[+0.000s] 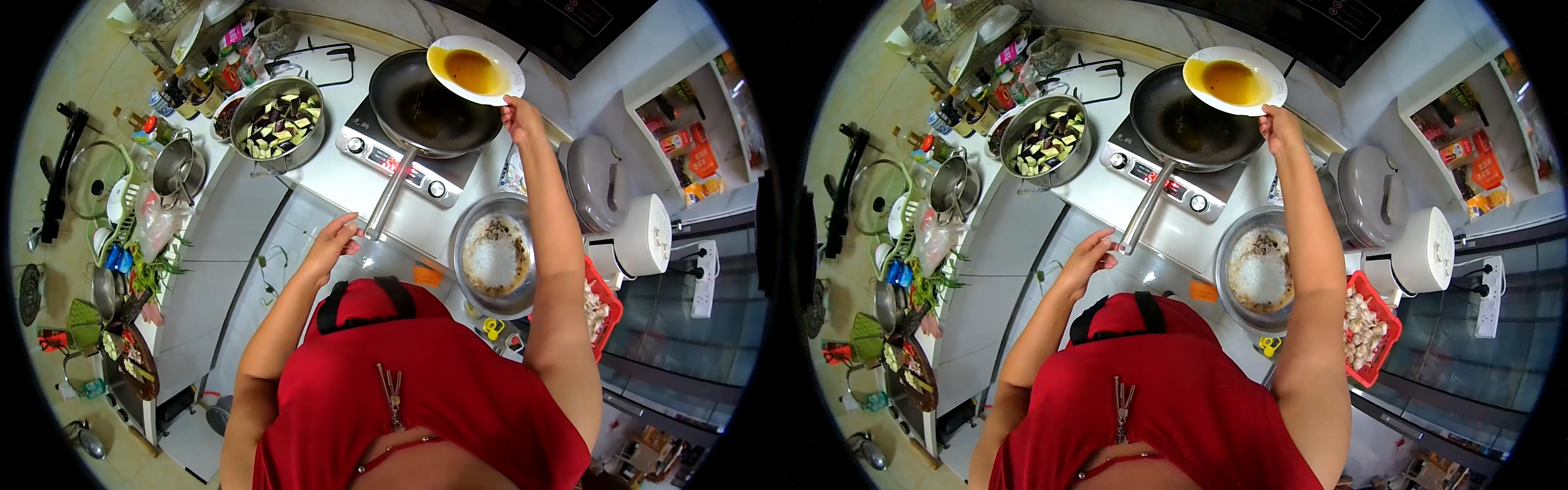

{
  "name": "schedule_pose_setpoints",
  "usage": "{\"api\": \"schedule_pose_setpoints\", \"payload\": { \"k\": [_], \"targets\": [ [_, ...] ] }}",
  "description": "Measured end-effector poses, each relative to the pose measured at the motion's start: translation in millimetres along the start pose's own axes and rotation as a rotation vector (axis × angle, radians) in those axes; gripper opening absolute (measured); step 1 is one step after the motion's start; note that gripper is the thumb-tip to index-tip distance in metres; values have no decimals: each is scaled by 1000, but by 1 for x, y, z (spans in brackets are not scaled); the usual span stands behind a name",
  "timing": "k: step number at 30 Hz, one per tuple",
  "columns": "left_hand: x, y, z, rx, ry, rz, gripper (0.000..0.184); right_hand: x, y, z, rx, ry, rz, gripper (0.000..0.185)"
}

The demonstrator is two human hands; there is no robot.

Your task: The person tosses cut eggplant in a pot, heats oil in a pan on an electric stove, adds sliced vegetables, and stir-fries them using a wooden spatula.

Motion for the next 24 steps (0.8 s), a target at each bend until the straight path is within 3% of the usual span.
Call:
{"api": "schedule_pose_setpoints", "payload": {
  "k": [8, 24],
  "targets": [
    [29, -10, 9, 44, 39, 77, 49, -2, 3, -5, 7, 26, 4, 6],
    [20, 0, 6, 10, -7, 25, 43, -6, 7, -23, 14, 56, 16, 6]
  ]
}}
Point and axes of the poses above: each hand's wrist, its own z-axis towards the middle knuckle, its own x-axis out of the palm, y = z × x, the point moved 3 cm from there along z, towards the middle knuckle, and after that the axes turned 10 degrees about -y, right-handed, at the moved point
